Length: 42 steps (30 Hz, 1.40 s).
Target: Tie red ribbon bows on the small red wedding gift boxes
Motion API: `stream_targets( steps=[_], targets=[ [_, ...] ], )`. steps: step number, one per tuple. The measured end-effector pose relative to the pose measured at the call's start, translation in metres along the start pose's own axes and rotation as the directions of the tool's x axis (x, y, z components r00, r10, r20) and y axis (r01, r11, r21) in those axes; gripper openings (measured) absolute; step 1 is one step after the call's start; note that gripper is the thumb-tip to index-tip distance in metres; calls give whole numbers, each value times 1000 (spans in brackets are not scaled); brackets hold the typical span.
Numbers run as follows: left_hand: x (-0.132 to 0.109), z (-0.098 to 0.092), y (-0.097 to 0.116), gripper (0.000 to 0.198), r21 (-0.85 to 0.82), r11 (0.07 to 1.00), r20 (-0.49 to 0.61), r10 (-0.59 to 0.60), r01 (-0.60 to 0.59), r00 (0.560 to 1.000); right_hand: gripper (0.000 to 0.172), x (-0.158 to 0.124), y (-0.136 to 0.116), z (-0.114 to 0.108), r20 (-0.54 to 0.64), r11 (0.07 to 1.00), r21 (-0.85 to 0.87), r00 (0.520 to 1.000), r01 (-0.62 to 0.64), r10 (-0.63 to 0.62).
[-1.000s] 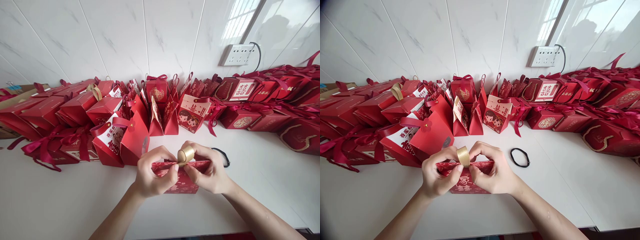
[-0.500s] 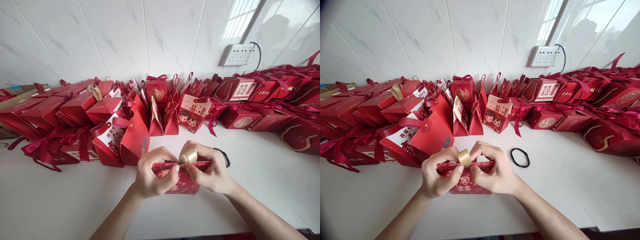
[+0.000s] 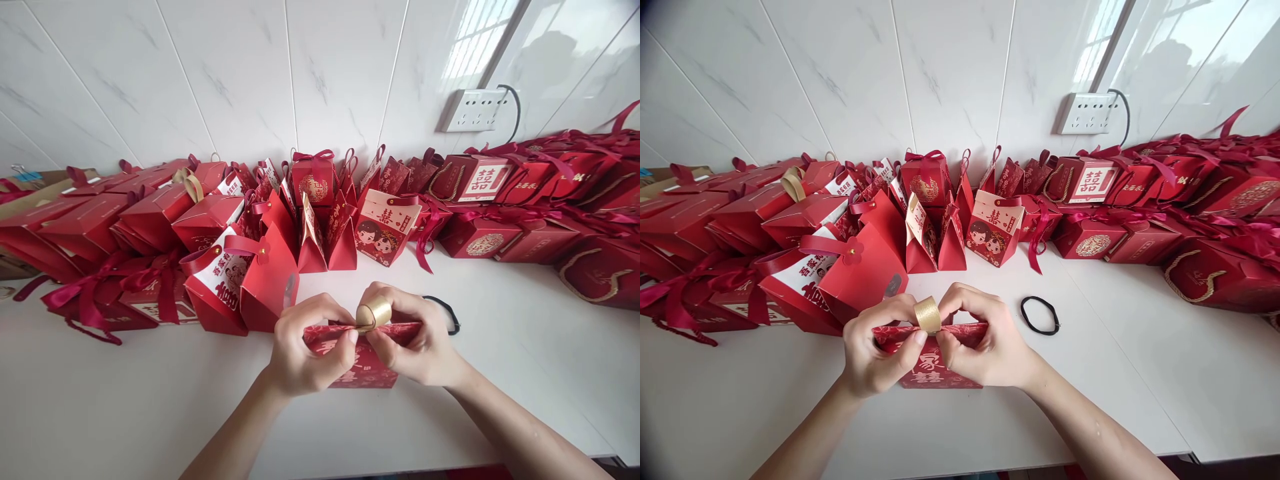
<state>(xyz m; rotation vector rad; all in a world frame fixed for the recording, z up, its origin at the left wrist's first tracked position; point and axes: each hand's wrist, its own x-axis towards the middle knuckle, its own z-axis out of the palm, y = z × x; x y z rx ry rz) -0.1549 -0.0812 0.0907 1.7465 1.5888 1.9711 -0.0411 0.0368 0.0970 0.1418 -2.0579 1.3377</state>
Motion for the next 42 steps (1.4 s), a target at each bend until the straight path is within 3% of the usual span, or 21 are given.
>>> stream_targets(
  steps=[33,42],
  targets=[
    [-2,0,-3,8,-50,999,2,7,-7,1000,23,-1,1,1,-23,1000,21,1000,7,-7],
    [1,0,0,7,-38,998,8,-52,52,999,24,-1,1,0,-34,1000,-8,999,12,-12]
  ],
)
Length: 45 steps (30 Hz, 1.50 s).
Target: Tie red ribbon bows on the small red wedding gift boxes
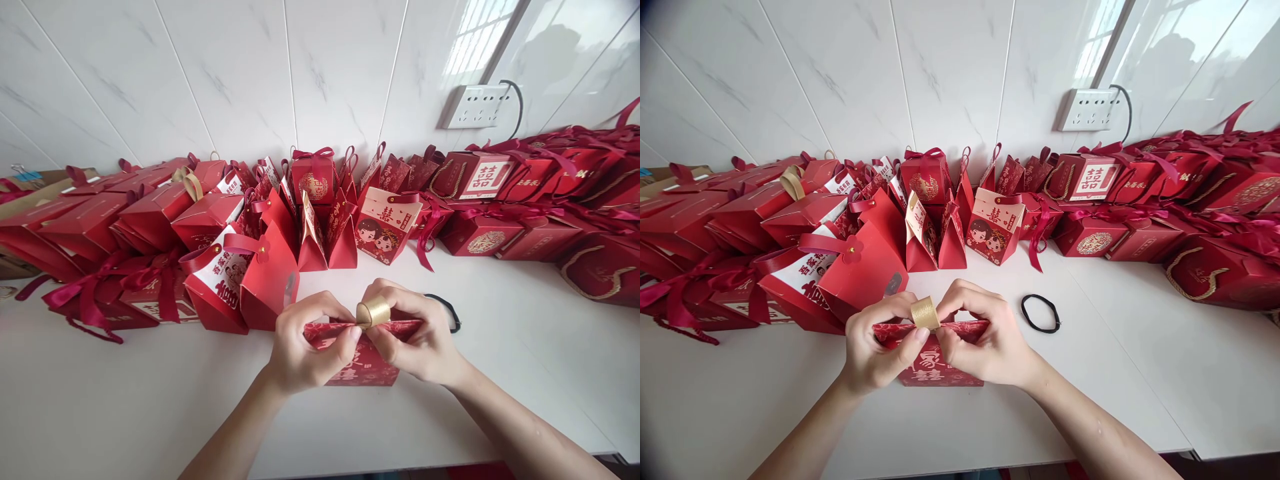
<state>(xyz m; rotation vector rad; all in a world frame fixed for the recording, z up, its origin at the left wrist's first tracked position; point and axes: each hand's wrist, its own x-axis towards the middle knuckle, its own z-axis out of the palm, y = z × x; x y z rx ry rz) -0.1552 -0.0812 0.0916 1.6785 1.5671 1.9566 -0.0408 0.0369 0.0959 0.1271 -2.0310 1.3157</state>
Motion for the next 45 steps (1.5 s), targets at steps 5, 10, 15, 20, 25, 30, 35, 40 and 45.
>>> stream_targets(
  steps=[5,10,15,20,25,30,35,40,45],
  targets=[
    [-1,-1,0,6,-37,998,24,-42,43,999,23,-1,1,0,6,1000,5,1000,0,0],
    [-3,-1,-1,6,-48,998,24,-32,33,999,18,-1,3,1,12,998,55,1000,14,-15],
    [-3,0,-2,6,-60,998,45,-22,25,999,7,-1,4,1,18,996,80,999,48,-49],
    [-1,-1,1,8,-14,1000,39,-18,19,999,8,-2,2,1,-18,999,47,1000,1,0],
    [0,-6,-2,5,-77,981,108,-169,178,980,10,0,4,1,-119,995,68,990,-67,75],
    [1,-5,-7,22,-201,825,306,-460,528,834,22,8,11,-9,-361,885,311,818,-347,448],
    [3,-2,-7,20,-156,692,296,-648,705,702,27,13,15,-15,-249,662,553,658,-506,711],
    [2,-3,-9,22,-269,646,268,-662,714,700,22,10,16,-13,-183,633,569,670,-525,719],
    [0,-2,-10,21,-295,649,267,-648,701,713,23,10,15,-12,-159,627,572,679,-529,717]
  ],
)
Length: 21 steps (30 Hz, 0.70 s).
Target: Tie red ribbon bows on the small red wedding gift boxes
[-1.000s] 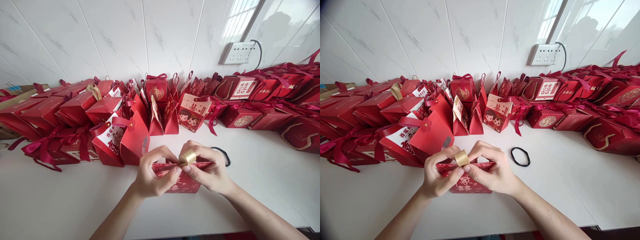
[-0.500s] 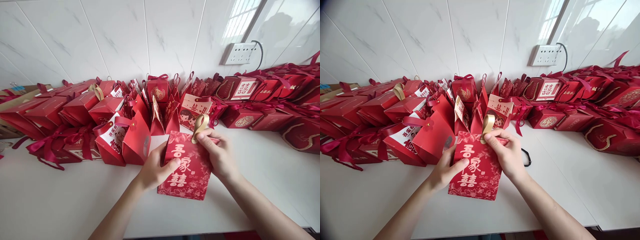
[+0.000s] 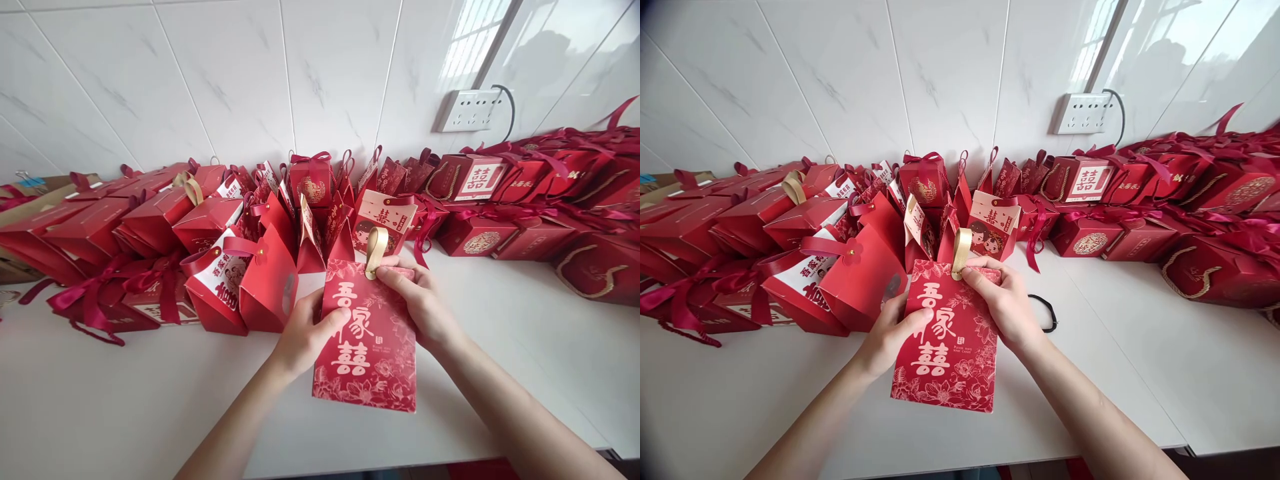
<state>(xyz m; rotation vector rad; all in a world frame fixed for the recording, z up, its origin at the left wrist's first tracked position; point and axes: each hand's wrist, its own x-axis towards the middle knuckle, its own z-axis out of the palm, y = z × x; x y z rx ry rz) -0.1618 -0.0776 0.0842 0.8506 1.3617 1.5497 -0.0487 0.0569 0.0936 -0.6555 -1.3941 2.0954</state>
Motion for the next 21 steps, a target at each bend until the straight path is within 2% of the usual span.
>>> stream_targets(
  steps=[2,4,6,9,11,12,14,16,18,21],
  targets=[
    [1,0,-1,21,-11,1000,-18,9,-10,1000,20,0,-1,1,11,1000,19,1000,20,-21],
    [2,-1,-1,21,-46,999,-91,22,-26,996,19,0,-1,2,40,997,66,998,40,-43],
    [3,-1,1,23,-133,990,-201,22,-49,979,21,-1,0,2,100,995,90,994,36,-45],
    [5,-2,6,27,-313,947,-322,-41,-65,946,22,-2,1,2,209,1000,1,978,-28,27],
    [6,-2,8,33,-404,913,-314,-76,-61,946,22,-2,1,2,202,994,-59,974,-90,100],
    [6,-2,8,37,-431,900,-288,-66,-68,955,22,-2,1,2,151,990,-62,980,-125,133],
    [6,-2,6,45,-444,887,-244,17,-128,970,22,0,0,4,19,981,-4,981,-192,192],
    [6,-2,2,51,-407,884,-244,137,-229,960,21,2,-1,6,-57,963,99,965,-249,255],
    [4,-3,-2,53,-335,888,-247,238,-314,939,21,4,-1,8,-41,937,198,952,-288,302],
    [2,-2,-4,61,-189,911,-178,336,-367,925,21,6,0,10,52,888,297,935,-351,352]
  ],
)
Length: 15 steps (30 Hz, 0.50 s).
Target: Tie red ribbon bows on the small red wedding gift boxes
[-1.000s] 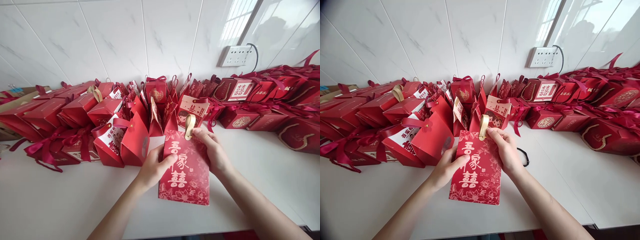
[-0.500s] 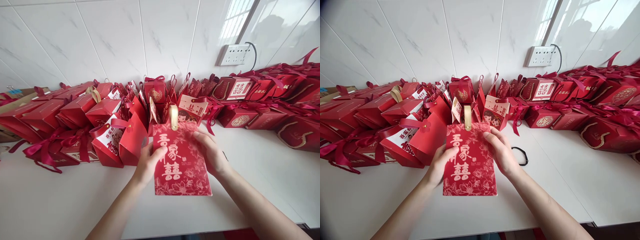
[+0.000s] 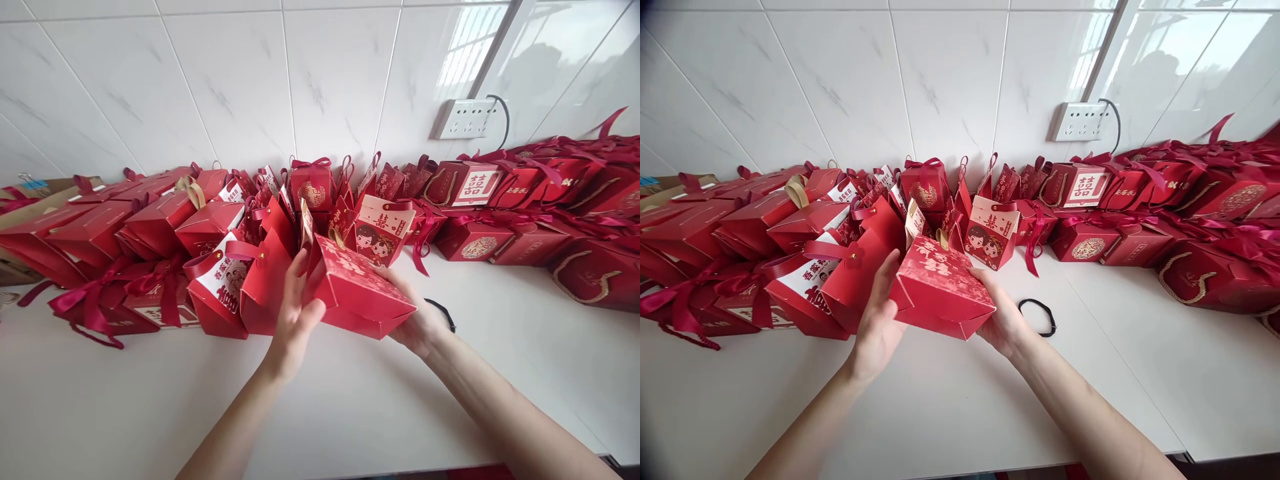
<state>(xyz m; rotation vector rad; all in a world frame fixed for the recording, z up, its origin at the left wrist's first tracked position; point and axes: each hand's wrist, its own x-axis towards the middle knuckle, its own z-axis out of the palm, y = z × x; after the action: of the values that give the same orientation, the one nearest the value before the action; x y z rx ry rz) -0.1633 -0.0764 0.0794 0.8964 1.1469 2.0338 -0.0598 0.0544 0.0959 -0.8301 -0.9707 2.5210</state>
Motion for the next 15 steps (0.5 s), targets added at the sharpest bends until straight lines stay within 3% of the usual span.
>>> stream_targets(
  steps=[3,6,15],
  targets=[
    [-1,3,2,62,194,981,56,16,-27,998,19,2,3,0,67,996,59,996,-62,58],
    [-2,6,2,55,295,954,36,38,-47,999,22,3,7,0,82,994,75,994,-80,74],
    [-4,9,6,69,252,968,-29,16,-9,999,25,-4,12,7,20,1000,-1,999,-28,28]
  ],
)
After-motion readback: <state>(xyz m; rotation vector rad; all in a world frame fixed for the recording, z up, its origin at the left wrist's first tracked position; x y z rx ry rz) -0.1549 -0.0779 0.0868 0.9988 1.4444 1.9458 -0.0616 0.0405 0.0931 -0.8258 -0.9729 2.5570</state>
